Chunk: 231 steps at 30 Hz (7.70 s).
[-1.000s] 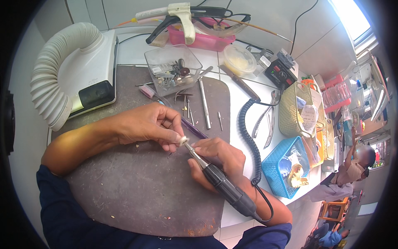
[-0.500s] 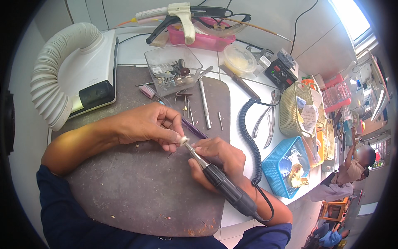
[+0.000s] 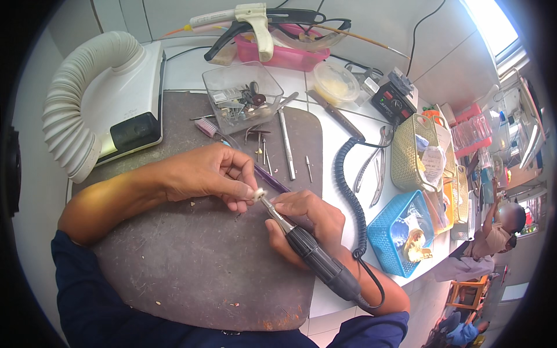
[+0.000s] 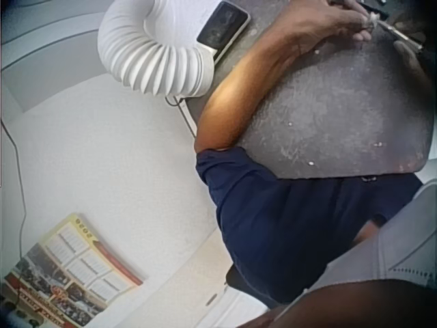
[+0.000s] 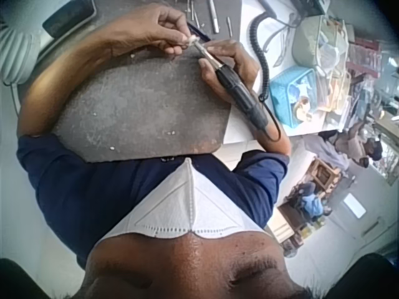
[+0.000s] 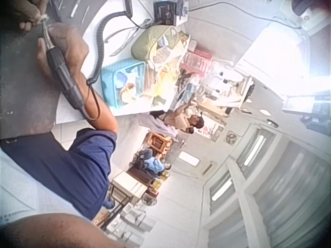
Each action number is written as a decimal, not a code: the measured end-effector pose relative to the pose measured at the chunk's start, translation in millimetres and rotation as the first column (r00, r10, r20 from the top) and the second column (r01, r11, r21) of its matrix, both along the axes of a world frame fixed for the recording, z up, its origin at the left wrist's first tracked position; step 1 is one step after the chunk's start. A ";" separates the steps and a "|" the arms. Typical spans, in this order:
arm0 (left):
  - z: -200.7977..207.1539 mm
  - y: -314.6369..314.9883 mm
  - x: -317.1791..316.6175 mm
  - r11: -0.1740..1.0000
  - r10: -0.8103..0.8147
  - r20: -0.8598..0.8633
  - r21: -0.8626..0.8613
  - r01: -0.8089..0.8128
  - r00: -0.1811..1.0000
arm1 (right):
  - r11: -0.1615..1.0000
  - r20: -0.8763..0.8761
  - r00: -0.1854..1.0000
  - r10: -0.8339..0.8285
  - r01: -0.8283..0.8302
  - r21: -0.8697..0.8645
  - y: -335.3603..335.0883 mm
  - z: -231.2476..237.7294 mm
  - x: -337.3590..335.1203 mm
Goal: The person uses a rotary polishing tool to smooth and finish a small, light-colored dental prosthesis held in their left hand. The person repeatedly rotates the object to access different surfaces while applying the tool with their right hand. The work is performed at a bench with various dental tools and containers visible.
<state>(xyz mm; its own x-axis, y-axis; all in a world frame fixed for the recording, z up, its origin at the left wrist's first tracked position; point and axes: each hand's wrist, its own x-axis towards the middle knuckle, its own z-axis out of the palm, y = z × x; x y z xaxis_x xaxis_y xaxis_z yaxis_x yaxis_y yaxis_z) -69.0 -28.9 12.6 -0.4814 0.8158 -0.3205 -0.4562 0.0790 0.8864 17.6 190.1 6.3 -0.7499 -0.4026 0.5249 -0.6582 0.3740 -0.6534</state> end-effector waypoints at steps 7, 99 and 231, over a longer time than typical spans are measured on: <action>-0.5 0.3 0.0 1.000 0.005 0.003 0.001 -0.005 1.000 | 0.996 0.001 0.999 -0.045 0.045 -0.076 -3.5 -1.9 0.1; 2.6 6.0 6.5 0.999 0.032 -0.117 -0.002 -0.032 0.993 | 0.938 0.347 0.908 -0.236 0.306 -0.162 -1.7 0.3 -0.2; -9.3 22.9 67.1 0.836 0.485 0.104 0.235 -0.495 0.868 | 0.946 0.211 0.968 -0.136 0.190 -0.263 10.7 1.5 -0.2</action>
